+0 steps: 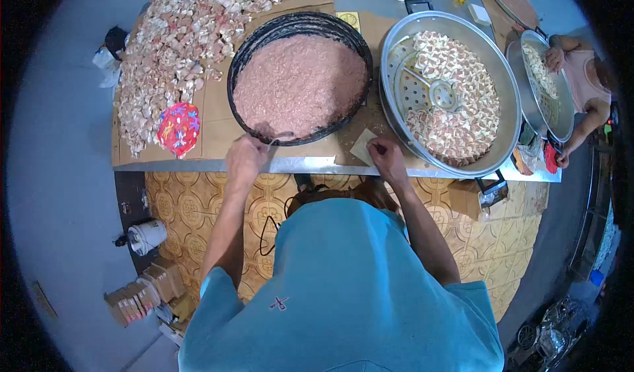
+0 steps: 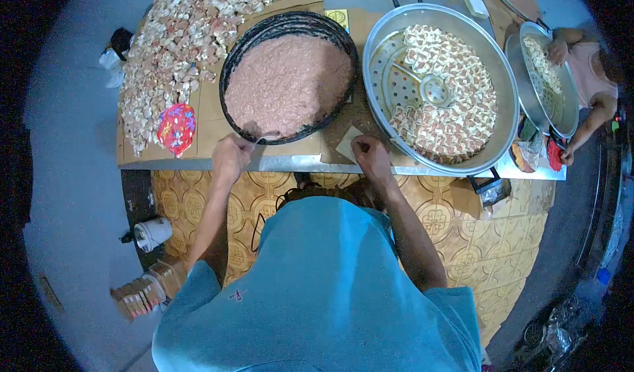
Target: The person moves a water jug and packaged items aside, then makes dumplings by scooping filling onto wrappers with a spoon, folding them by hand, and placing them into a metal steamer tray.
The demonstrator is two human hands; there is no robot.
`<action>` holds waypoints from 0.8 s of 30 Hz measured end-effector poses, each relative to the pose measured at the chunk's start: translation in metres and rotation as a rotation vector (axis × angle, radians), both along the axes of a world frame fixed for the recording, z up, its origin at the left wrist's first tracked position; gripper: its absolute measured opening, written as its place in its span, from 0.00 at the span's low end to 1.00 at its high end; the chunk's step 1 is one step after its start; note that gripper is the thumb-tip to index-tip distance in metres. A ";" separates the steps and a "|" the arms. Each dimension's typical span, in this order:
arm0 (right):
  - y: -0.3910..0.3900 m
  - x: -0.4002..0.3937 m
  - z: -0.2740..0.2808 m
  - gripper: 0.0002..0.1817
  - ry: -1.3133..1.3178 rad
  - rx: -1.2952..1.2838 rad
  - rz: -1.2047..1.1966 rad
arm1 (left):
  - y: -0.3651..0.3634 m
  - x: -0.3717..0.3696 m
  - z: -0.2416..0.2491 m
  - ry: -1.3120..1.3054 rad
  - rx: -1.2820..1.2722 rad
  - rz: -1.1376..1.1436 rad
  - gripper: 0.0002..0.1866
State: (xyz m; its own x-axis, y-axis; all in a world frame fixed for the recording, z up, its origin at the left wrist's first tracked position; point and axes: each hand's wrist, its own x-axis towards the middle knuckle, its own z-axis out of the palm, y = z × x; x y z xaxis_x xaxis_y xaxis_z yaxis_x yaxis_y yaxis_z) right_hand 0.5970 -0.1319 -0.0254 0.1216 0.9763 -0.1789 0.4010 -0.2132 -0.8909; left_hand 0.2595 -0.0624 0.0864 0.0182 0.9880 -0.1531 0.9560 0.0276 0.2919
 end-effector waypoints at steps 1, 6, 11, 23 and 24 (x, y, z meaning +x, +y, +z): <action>-0.006 -0.001 0.010 0.14 0.010 -0.020 -0.054 | 0.002 -0.002 0.007 0.050 0.015 -0.015 0.10; -0.010 -0.002 0.018 0.14 0.098 0.055 -0.104 | 0.007 -0.002 0.001 0.059 -0.041 0.086 0.11; -0.014 -0.003 -0.005 0.13 0.027 0.088 -0.154 | 0.012 0.014 0.015 -0.022 -0.071 0.073 0.10; -0.010 -0.008 0.038 0.10 0.302 0.092 -0.201 | -0.001 0.027 -0.015 -0.417 -0.084 0.137 0.12; -0.011 -0.010 0.038 0.10 0.298 0.088 -0.197 | -0.003 0.027 -0.011 -0.420 -0.087 0.142 0.12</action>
